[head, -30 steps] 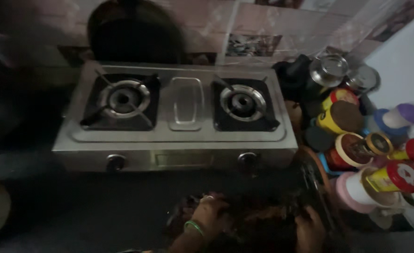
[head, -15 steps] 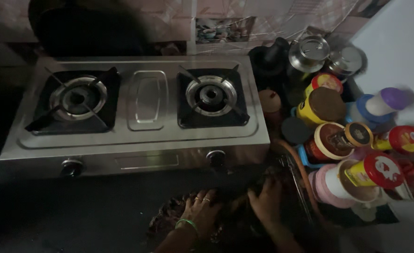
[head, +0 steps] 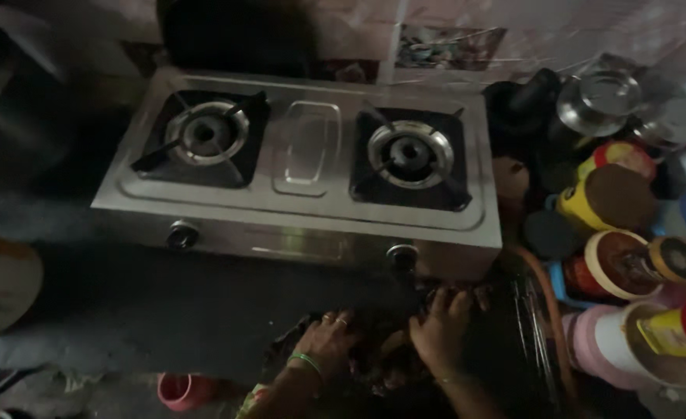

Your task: The person sits on the floor and scrubs the front panel and knobs of a gas stove with a cloth. They then dip the cloth into a bucket of water, wring it out, and continue scrubbing the stove surface and knobs. Finally, they pick up a small glass jar and wipe it with the cloth.

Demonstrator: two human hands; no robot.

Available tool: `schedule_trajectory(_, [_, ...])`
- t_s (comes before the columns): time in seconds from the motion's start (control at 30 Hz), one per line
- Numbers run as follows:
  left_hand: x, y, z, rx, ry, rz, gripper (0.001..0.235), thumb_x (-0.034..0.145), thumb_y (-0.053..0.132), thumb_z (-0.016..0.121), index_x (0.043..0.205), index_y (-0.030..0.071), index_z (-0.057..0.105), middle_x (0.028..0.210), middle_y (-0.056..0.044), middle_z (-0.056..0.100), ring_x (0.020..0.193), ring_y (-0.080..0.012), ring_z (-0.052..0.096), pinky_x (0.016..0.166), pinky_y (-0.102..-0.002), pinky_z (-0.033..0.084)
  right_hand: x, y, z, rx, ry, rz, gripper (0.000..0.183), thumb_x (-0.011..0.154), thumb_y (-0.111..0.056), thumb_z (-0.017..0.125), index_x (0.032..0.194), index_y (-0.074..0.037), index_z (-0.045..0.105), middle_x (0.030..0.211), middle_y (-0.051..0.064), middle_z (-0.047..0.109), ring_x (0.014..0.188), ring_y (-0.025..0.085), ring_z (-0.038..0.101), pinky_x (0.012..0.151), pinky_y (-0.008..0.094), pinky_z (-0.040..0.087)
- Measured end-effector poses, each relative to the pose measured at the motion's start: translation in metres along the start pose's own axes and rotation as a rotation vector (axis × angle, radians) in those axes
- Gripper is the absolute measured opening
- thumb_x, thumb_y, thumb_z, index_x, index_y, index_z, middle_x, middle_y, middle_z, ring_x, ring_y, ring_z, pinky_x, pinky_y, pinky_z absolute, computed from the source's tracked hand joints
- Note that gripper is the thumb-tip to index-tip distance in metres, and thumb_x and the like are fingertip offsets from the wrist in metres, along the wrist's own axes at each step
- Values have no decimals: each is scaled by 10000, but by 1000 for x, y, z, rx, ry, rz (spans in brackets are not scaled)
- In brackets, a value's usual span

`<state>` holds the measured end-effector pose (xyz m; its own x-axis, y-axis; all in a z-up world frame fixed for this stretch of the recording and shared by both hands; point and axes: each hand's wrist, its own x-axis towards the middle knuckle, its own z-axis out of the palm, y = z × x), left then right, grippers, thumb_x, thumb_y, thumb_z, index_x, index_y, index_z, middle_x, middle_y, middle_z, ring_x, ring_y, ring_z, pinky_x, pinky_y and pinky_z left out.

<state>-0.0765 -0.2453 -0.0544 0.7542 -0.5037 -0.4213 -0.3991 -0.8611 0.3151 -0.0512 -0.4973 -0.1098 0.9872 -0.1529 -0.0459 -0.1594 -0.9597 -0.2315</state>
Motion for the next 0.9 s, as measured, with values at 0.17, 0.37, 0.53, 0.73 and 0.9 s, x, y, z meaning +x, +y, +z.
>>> schedule_trajectory(0.17, [-8, 1, -6, -76, 23, -12, 494, 965, 213, 564, 1457, 239, 528, 1608, -142, 320, 1410, -366, 379, 1099, -500, 396, -23, 80, 16, 304, 203, -324, 617, 804, -158, 703, 1393, -55, 553, 1643, 324, 267, 1485, 522, 346, 1155, 512, 384])
schedule_trajectory(0.37, [-10, -16, 36, 44, 19, 215, 513, 996, 210, 520, 1506, 167, 495, 1676, -180, 233, 1494, -399, 282, 1020, -588, 410, -25, 41, 44, -93, 104, 220, 661, 914, -401, 719, 1411, 13, 584, 1544, 342, 327, 1392, 549, 373, 1103, 608, 353])
schedule_trajectory(0.53, [-24, -57, 46, -9, -231, 190, 550, 992, 257, 524, 1526, 140, 468, 1678, -165, 242, 1506, -381, 293, 1132, -576, 363, -9, -67, 26, -153, 67, 153, 801, 928, -608, 632, 1437, 7, 565, 1542, 307, 415, 1432, 465, 400, 1199, 576, 356])
schedule_trajectory(0.73, [-90, -124, 35, -135, 68, 12, 401, 1066, 278, 460, 1451, 196, 536, 1678, -160, 225, 1518, -397, 231, 1099, -577, 369, 2, -212, 16, -173, 1, -96, 830, 892, -651, 587, 1452, -42, 515, 1497, 312, 403, 1379, 473, 387, 1109, 578, 363])
schedule_trajectory(0.9, [-162, -196, 8, -79, 107, -185, 474, 969, 210, 555, 1442, 201, 552, 1657, -136, 269, 1472, -361, 318, 1091, -536, 396, -6, -314, 37, -69, -130, -284, 797, 932, -615, 559, 1492, -55, 466, 1542, 288, 366, 1384, 450, 383, 1117, 546, 370])
